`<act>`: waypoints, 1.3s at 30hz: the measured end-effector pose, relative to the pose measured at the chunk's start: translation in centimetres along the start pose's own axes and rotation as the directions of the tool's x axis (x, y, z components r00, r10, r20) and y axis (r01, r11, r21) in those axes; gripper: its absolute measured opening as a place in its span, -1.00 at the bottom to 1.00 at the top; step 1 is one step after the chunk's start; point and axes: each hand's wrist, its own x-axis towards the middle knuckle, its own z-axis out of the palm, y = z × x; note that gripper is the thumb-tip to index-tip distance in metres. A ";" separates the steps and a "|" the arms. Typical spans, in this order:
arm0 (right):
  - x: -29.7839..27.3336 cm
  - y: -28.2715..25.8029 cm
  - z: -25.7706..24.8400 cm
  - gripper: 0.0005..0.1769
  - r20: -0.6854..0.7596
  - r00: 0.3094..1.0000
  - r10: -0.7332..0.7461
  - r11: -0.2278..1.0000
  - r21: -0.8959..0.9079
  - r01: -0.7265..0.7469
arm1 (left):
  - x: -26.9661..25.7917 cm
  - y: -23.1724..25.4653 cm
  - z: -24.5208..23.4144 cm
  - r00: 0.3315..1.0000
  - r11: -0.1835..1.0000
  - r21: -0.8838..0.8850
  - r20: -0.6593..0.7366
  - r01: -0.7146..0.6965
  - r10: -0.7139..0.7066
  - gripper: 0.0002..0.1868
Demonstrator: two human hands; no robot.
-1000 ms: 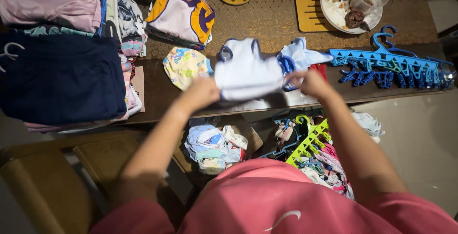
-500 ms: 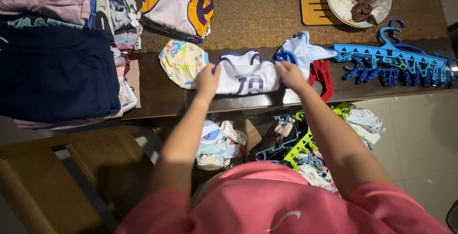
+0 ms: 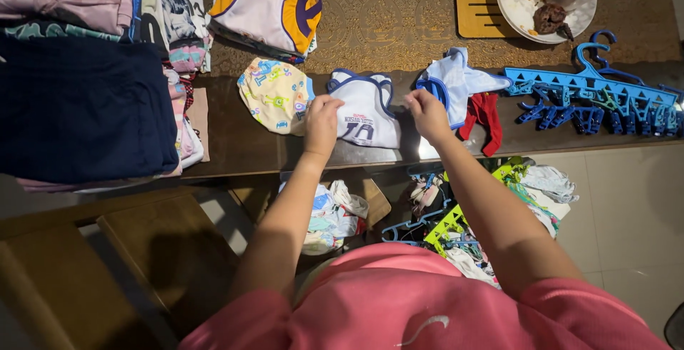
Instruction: The person folds various small garments, including shirts and shorts, one by one on a wooden table. Each item is smoothed, folded into a compact rectangle, and placed into a growing stack. The person handles the items by hand without using tools.
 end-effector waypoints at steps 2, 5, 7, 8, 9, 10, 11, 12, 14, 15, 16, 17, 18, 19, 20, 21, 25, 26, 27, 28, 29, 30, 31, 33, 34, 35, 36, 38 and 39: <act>0.1 -0.6 0.3 -0.42 0.008 1.000 -0.028 0.999 -0.042 0.029 | 1.1 0.2 -0.1 0.996 0.998 0.026 0.069 -0.061 0.059 -0.75; -0.4 -1.1 1.7 -0.30 0.202 0.975 0.091 0.974 -0.221 -0.045 | 1.7 0.3 -0.6 0.986 0.993 0.098 0.161 -0.063 0.047 -0.63; -0.7 -0.9 2.5 -0.42 0.144 0.989 0.026 0.979 -0.203 0.004 | 2.3 0.1 -1.4 0.983 0.993 0.105 0.180 -0.055 0.035 -0.57; -0.7 -0.7 2.8 -0.48 0.113 0.994 -0.007 0.981 -0.194 0.028 | 2.6 0.0 -1.8 0.984 0.995 0.081 0.173 -0.059 0.044 -0.55; -0.9 -0.3 2.9 -0.53 0.084 0.996 0.033 0.994 -0.108 -0.024 | 2.9 0.1 -2.3 0.985 0.996 0.056 0.166 -0.062 0.052 -0.54; -1.1 0.1 2.9 -0.58 0.060 0.995 0.075 0.997 -0.019 -0.074 | 3.1 0.2 -2.7 0.982 0.995 0.049 0.173 -0.090 0.080 -0.53; -1.2 0.7 2.8 -0.63 0.038 0.992 0.118 0.990 0.071 -0.121 | 3.5 0.5 -3.1 0.977 0.992 0.041 0.181 -0.119 0.110 -0.52; -1.2 1.2 2.6 -0.71 0.045 0.997 0.065 0.975 0.208 -0.073 | 3.9 0.7 -3.5 0.972 0.988 0.033 0.188 -0.148 0.139 -0.50; -0.8 2.0 2.1 -0.85 0.037 0.998 -0.044 0.885 0.466 0.021 | 4.6 1.3 -4.1 0.963 0.972 0.046 0.156 -0.230 0.220 -0.49; -0.5 2.3 1.8 -0.85 0.003 0.999 -0.043 0.872 0.489 0.036 | 5.1 1.6 -4.2 0.956 0.962 0.053 0.139 -0.269 0.259 -0.48; 0.0 2.4 1.6 -0.85 -0.030 0.999 -0.042 0.858 0.511 0.051 | 5.5 1.7 -4.2 0.958 0.962 0.084 0.148 -0.259 0.245 -0.48; 0.5 2.3 1.5 -0.83 -0.064 0.997 -0.041 0.844 0.533 0.069 | 6.1 1.7 -4.1 0.960 0.961 0.115 0.155 -0.251 0.232 -0.48; 1.2 2.1 1.4 -0.77 -0.085 0.996 -0.035 0.831 0.551 0.076 | 6.6 1.6 -3.8 0.962 0.959 0.147 0.163 -0.242 0.218 -0.48; 1.6 1.7 1.5 -0.71 -0.105 0.994 -0.026 0.818 0.569 0.081 | 7.0 1.5 -3.4 0.957 0.939 0.222 0.183 -0.261 0.223 -0.45; 1.9 1.2 1.5 -0.65 -0.125 0.992 -0.016 0.805 0.587 0.087 | 7.3 1.2 -2.8 0.952 0.913 0.296 0.204 -0.280 0.226 -0.43; 1.7 0.7 1.7 -0.50 -0.149 0.989 -0.023 0.903 0.421 0.084 | 7.2 0.9 -2.1 0.948 0.882 0.368 0.226 -0.296 0.224 -0.40; 0.0 -2.5 3.4 -0.18 -0.221 0.954 -0.203 0.965 -0.211 0.156 | 4.9 0.3 1.1 0.966 0.735 0.634 0.232 -0.241 0.116 -0.26; -0.5 -3.4 4.0 -0.17 -0.223 0.933 -0.281 0.920 -0.338 0.197 | 4.1 0.3 1.8 0.953 0.757 0.590 0.266 -0.279 0.144 -0.27; -1.1 -4.2 4.7 -0.19 -0.133 0.935 -0.329 0.867 -0.434 0.243 | 2.9 0.4 2.3 0.938 0.777 0.544 0.300 -0.316 0.172 -0.26; -1.7 -4.8 5.4 -0.19 -0.038 0.930 -0.364 0.802 -0.521 0.292 | 2.0 0.6 2.8 0.938 0.809 0.510 0.321 -0.291 0.134 -0.22; -2.3 -5.3 5.9 -0.18 0.061 0.919 -0.389 0.726 -0.595 0.346 | 1.1 0.7 3.1 0.935 0.839 0.478 0.342 -0.262 0.097 -0.17; -2.8 -5.7 6.2 -0.14 0.111 0.941 -0.320 0.731 -0.603 0.320 | 0.5 0.6 3.2 0.929 0.865 0.445 0.364 -0.231 0.060 -0.12; -2.9 -6.0 6.5 -0.09 0.158 0.955 -0.252 0.733 -0.613 0.295 | 0.2 0.5 3.3 0.932 0.870 0.440 0.358 -0.222 0.057 -0.12; -2.9 -6.1 6.6 -0.04 0.220 0.963 -0.155 0.732 -0.629 0.262 | -0.2 -0.1 2.9 0.937 0.879 0.431 0.347 -0.204 0.048 -0.11; -2.8 -5.9 6.6 -0.03 0.236 0.963 -0.129 0.731 -0.634 0.254 | -0.6 -0.3 2.6 0.939 0.870 0.440 0.335 -0.223 0.071 -0.17; -2.9 -5.6 6.4 -0.02 0.253 0.962 -0.100 0.729 -0.639 0.244 | -1.5 -0.4 2.4 0.941 0.861 0.448 0.326 -0.239 0.092 -0.22; -3.0 -5.3 6.2 -0.01 0.256 0.960 -0.111 0.723 -0.642 0.255 | -2.5 -0.5 2.2 0.942 0.853 0.456 0.316 -0.255 0.113 -0.25; -3.8 -4.5 5.6 0.01 0.263 0.957 -0.123 0.710 -0.650 0.270 | -6.1 0.1 2.3 0.997 0.960 0.279 0.058 0.024 -0.042 -0.34; -3.5 -4.4 5.5 -0.01 0.237 0.961 -0.145 0.737 -0.622 0.265 | -7.5 0.2 2.4 0.989 0.977 0.162 -0.064 0.142 -0.133 -0.37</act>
